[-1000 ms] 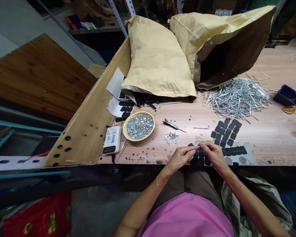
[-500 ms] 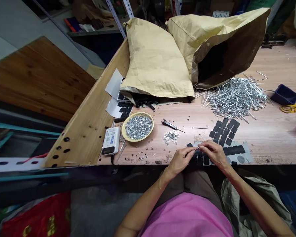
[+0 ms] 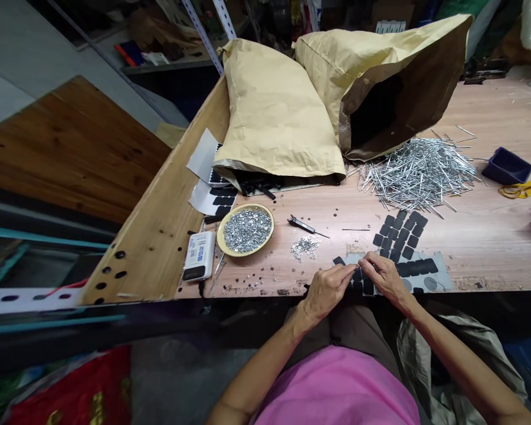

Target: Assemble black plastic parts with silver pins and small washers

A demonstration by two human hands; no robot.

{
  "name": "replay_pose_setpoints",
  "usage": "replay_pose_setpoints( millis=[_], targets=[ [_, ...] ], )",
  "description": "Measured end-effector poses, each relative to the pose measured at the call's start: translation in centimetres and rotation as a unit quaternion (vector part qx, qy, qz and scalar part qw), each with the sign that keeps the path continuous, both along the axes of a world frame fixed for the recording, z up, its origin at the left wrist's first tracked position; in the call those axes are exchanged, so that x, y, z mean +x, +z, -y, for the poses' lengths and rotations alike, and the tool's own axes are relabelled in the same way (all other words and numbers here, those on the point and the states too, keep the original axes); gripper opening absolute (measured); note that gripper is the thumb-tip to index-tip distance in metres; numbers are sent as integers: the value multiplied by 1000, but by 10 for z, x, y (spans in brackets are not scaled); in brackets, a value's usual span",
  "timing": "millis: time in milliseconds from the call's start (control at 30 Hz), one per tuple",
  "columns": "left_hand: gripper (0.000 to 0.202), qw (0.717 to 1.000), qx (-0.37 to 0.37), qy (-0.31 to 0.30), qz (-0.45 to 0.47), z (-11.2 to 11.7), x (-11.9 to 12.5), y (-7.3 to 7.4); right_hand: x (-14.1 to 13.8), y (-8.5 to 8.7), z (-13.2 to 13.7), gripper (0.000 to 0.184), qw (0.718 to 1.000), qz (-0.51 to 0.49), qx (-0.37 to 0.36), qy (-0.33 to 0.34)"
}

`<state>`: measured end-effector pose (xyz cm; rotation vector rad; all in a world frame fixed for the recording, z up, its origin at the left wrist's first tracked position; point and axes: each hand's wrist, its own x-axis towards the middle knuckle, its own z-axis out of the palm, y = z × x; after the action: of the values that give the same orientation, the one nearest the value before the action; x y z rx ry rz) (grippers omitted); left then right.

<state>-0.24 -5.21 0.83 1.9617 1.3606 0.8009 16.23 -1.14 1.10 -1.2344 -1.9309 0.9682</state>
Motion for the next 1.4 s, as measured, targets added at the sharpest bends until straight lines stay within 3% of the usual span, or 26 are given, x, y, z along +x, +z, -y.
replay_pose_setpoints(
  millis=[167,433,533,600,700,767,800,867,1067,1233,1400],
  targets=[
    [31,998,-22,18,51,-4,2,1,-5,-3,-1,47,995,-58,-58,-53],
    [33,999,-3,45,1,0,7,3,11,10,-6,32,982,-117,-147,-9],
    [31,993,-51,46,97,-1,9,5,16,12,-4,30,982,-136,-129,-14],
    [33,969,-147,27,195,-2,7,9,18,13,-3,28,985,-140,-103,-4],
    [47,891,-326,-16,315,-4,5,14,22,16,-3,27,985,-144,-91,33],
    [55,853,-379,-23,358,-4,5,17,25,17,-3,26,983,-148,-101,43],
    [57,848,-381,-18,369,-4,5,18,26,17,-4,26,982,-151,-108,44],
    [57,857,-360,-5,369,-4,8,18,27,16,-4,27,979,-156,-122,44],
    [38,931,-210,48,296,-1,17,14,26,14,-3,29,971,-182,-153,14],
    [29,945,-161,54,278,-1,20,10,30,13,-1,29,964,-194,-183,11],
    [25,957,-133,50,254,-1,21,7,37,8,-4,32,972,-170,-163,13]
  ],
)
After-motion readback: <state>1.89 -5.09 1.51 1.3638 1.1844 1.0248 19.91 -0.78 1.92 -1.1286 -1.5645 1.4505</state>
